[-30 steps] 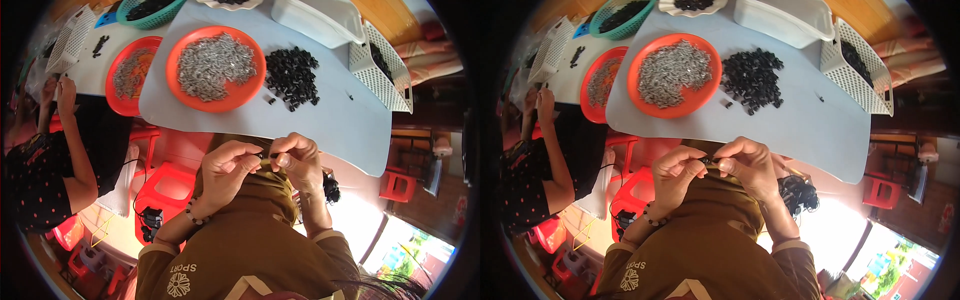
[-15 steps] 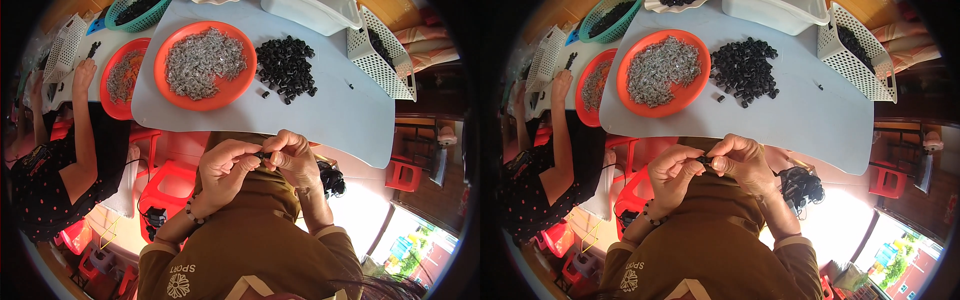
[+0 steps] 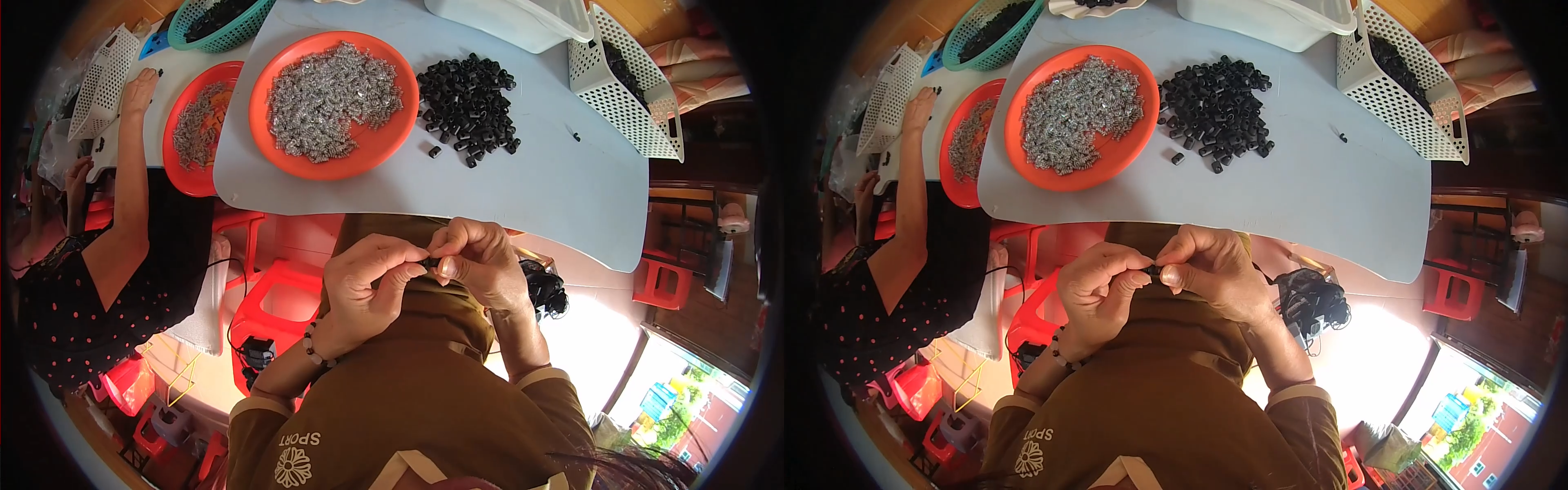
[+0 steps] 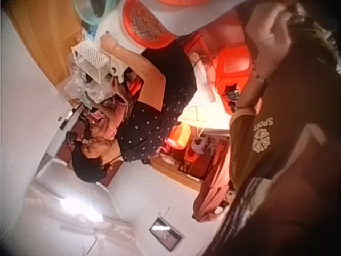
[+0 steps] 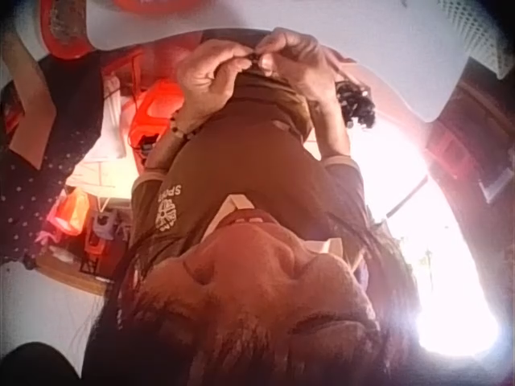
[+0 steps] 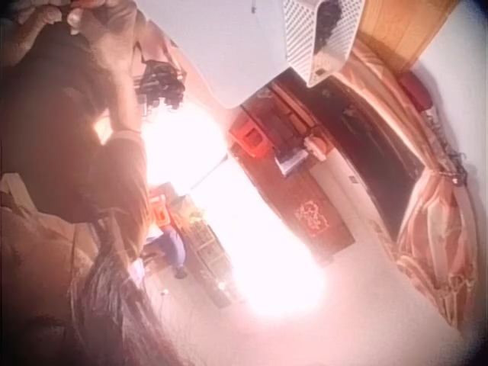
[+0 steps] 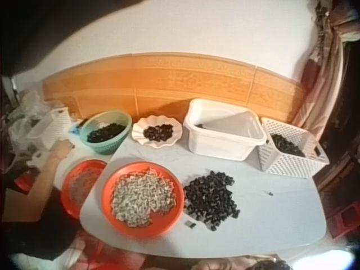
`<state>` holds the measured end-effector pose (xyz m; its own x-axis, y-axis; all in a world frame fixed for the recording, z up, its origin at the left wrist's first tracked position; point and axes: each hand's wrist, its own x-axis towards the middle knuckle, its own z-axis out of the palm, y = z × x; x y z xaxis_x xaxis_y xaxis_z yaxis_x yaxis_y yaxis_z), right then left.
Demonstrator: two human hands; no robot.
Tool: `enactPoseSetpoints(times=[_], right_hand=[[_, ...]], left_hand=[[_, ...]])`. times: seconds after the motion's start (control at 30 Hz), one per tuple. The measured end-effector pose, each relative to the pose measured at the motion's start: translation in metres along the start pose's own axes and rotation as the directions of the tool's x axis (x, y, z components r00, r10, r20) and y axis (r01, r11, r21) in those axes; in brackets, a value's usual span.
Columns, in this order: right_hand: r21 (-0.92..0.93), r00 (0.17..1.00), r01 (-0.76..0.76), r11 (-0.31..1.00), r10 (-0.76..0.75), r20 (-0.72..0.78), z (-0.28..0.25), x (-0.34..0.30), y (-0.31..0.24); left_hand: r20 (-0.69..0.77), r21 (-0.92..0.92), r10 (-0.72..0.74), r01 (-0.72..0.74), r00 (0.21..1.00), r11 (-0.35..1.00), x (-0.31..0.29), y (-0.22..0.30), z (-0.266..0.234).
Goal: The person picks up small metal springs from a tray and black plastic components from the table, inserting the springs into the components by hand.
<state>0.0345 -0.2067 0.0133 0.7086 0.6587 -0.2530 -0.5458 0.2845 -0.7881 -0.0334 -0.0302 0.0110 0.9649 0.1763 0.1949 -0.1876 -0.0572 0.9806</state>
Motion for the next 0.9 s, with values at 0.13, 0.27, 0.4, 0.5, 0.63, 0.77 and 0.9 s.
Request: enactPoseSetpoints(times=[0.13,0.27,0.4,0.5,0.63,0.77,0.9], right_hand=[[-0.137,0.999,0.003,0.991,-0.008,-0.032,0.004,-0.002,-0.004],[0.148,0.999,-0.011,0.989,0.003,0.051,0.004,0.006,-0.001],[0.226,0.996,0.004,0.974,-0.023,0.08,0.004,0.009,0.002],[0.123,0.999,0.014,0.992,-0.019,0.046,0.008,0.006,0.002],[0.043,1.0,0.002,0.999,-0.002,0.017,0.011,0.002,0.0],[-0.097,0.999,-0.006,0.995,0.002,-0.038,0.011,0.0,0.0],[-0.222,0.995,-0.041,0.974,0.019,-0.096,0.015,0.0,-0.004]], left_hand=[[0.005,0.047,0.045,-0.045,0.999,0.998,0.0,0.002,-0.002],[0.073,-0.31,-0.175,0.189,0.982,0.932,0.0,0.002,-0.004],[0.142,-0.491,-0.263,0.299,0.954,0.818,-0.001,-0.004,-0.007],[0.11,-0.484,-0.251,0.272,0.962,0.832,-0.004,-0.002,-0.007],[0.08,-0.417,-0.223,0.236,0.971,0.878,-0.008,-0.001,-0.006],[0.003,-0.225,-0.111,0.109,0.994,0.968,-0.01,-0.007,-0.006],[-0.028,-0.069,-0.061,0.059,0.998,0.996,-0.007,-0.003,-0.007]])
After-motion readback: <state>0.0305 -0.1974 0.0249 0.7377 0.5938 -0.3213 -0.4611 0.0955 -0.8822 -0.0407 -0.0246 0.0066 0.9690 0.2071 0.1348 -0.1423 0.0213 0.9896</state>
